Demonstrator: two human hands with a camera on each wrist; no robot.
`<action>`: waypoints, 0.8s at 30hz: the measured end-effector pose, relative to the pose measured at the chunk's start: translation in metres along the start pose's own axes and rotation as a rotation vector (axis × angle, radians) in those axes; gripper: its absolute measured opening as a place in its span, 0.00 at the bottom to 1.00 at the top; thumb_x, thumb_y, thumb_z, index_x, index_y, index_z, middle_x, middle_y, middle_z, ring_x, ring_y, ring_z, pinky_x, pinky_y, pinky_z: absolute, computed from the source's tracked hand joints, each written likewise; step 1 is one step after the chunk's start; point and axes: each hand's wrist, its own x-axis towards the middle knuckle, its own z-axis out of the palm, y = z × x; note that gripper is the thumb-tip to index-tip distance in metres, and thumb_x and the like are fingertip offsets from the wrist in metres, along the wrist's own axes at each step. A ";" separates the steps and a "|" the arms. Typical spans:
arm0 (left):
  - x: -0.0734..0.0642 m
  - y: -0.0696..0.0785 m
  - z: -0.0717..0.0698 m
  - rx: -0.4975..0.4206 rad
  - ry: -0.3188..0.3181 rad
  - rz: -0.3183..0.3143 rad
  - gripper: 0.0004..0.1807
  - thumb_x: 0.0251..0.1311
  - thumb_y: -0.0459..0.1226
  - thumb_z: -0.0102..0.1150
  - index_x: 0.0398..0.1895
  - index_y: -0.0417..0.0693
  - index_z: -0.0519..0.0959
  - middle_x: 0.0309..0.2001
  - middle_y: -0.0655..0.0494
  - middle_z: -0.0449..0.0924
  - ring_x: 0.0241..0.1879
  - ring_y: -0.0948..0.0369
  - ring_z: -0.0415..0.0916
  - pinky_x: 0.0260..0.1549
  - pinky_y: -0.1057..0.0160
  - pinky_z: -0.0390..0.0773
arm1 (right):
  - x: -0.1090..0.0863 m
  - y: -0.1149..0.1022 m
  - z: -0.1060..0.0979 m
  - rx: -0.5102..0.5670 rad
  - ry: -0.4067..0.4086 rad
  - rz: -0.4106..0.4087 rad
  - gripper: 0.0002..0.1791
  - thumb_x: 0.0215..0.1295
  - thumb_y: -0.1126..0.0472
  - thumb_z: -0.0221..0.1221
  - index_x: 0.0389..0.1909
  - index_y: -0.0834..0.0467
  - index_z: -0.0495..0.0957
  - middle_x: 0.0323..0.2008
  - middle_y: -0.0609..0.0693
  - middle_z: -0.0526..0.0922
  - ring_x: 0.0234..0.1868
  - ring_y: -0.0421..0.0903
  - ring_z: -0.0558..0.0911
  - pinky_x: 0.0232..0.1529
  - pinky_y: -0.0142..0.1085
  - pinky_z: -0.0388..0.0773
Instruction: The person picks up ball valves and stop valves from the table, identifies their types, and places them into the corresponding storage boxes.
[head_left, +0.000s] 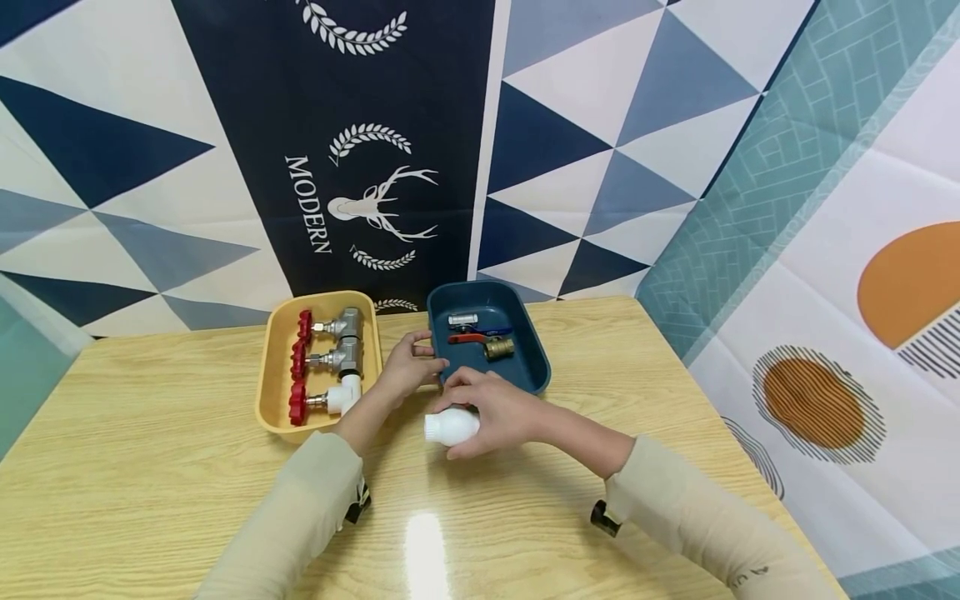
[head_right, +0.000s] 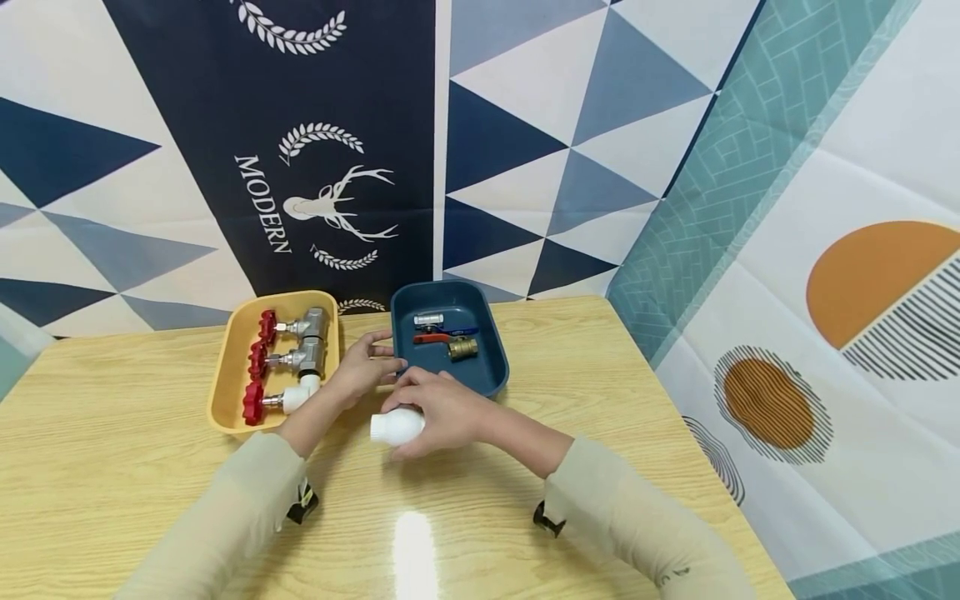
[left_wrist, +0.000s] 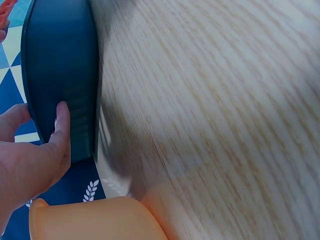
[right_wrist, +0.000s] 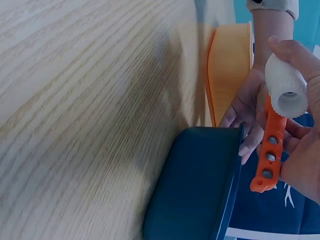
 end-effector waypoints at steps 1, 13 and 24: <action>0.000 0.000 0.000 0.001 0.001 -0.003 0.34 0.57 0.27 0.58 0.67 0.41 0.57 0.55 0.38 0.66 0.44 0.53 0.75 0.42 0.58 0.83 | 0.000 0.001 0.000 0.002 0.001 0.005 0.28 0.47 0.46 0.70 0.51 0.47 0.78 0.54 0.49 0.72 0.49 0.42 0.73 0.42 0.33 0.68; 0.000 0.001 0.000 -0.006 0.004 -0.015 0.34 0.57 0.27 0.59 0.67 0.43 0.58 0.55 0.39 0.66 0.42 0.54 0.75 0.44 0.56 0.82 | -0.003 0.018 -0.006 0.029 0.028 0.033 0.27 0.47 0.46 0.70 0.49 0.49 0.78 0.53 0.49 0.72 0.49 0.44 0.72 0.44 0.35 0.67; -0.001 0.001 0.001 -0.014 0.003 -0.008 0.34 0.57 0.27 0.59 0.66 0.44 0.59 0.55 0.39 0.67 0.41 0.54 0.76 0.44 0.56 0.82 | -0.005 0.029 -0.014 0.033 0.061 0.082 0.27 0.46 0.46 0.70 0.49 0.48 0.78 0.54 0.51 0.71 0.50 0.48 0.70 0.41 0.33 0.69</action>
